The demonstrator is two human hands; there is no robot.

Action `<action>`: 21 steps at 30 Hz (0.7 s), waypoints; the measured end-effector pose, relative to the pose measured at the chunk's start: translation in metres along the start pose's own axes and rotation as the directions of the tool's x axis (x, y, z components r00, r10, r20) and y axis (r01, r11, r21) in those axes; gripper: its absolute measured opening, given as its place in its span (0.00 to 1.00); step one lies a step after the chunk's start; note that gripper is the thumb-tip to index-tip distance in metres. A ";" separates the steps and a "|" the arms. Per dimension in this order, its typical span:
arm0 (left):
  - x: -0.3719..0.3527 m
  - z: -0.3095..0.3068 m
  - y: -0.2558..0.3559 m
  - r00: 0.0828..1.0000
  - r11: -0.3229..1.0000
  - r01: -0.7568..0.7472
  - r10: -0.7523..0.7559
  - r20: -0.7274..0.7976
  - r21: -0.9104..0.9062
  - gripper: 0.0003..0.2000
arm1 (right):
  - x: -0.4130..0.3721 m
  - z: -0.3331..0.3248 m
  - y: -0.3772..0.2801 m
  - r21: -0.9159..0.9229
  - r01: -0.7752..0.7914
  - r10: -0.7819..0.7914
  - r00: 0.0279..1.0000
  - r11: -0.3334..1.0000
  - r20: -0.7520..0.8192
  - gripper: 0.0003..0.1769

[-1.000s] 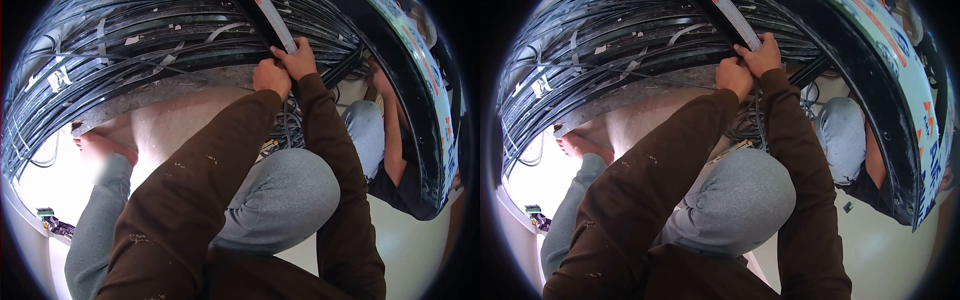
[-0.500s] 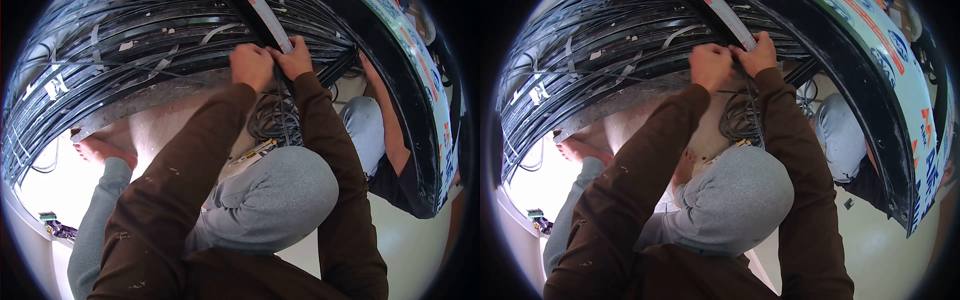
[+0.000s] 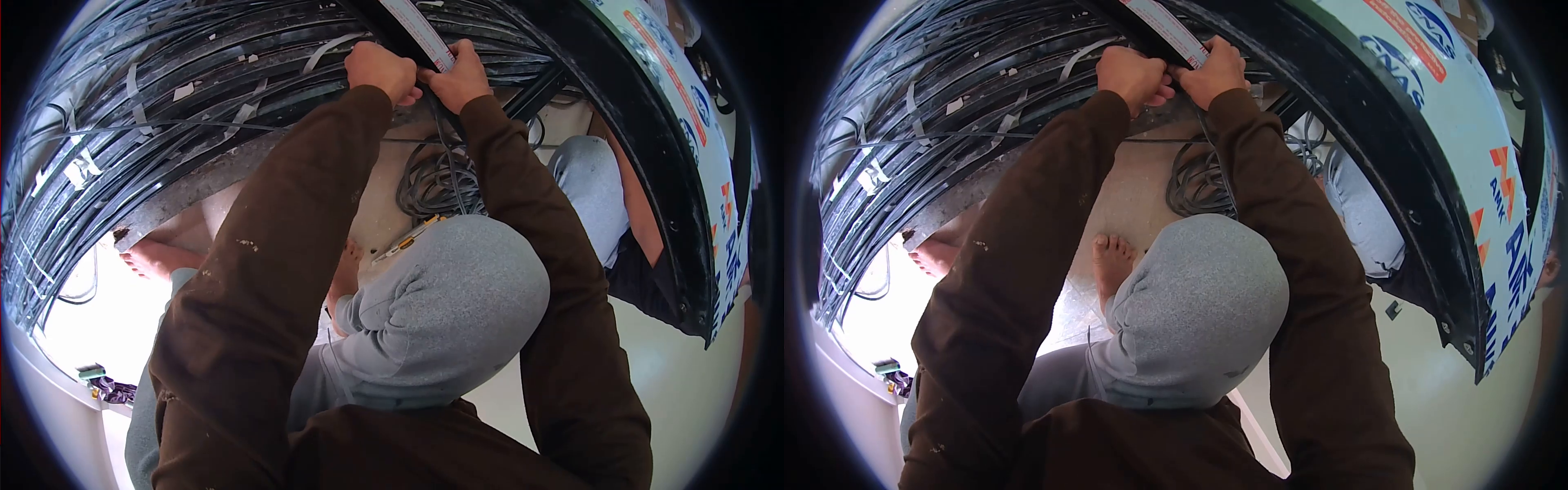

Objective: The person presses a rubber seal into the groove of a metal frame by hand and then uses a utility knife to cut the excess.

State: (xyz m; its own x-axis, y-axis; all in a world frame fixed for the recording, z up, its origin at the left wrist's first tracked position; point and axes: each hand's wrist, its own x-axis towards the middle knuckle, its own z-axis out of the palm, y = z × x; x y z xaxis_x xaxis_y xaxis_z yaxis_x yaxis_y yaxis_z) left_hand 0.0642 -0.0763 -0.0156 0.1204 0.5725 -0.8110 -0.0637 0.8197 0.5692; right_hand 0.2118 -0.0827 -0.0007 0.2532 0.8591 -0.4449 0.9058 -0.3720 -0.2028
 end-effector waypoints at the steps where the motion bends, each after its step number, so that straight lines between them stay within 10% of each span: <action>1: -0.001 0.003 0.001 1.000 1.000 0.009 -0.009 -0.005 -0.015 0.07 | -0.001 -0.004 -0.002 -0.013 -0.010 0.011 1.000 1.000 0.013 0.39; 21: 0.000 -0.020 -0.010 0.960 0.999 -0.035 0.042 0.276 -0.031 0.13 | -0.007 0.005 0.012 0.101 0.100 -0.096 0.994 0.990 -0.045 0.36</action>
State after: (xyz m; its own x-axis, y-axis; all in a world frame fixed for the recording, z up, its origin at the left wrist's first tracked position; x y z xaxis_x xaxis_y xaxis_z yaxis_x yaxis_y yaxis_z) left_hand 0.0448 -0.0837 -0.0242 0.3867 0.5793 -0.7175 -0.0981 0.7995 0.5926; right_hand 0.2195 -0.0946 -0.0042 0.1803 0.9059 -0.3832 0.8875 -0.3178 -0.3337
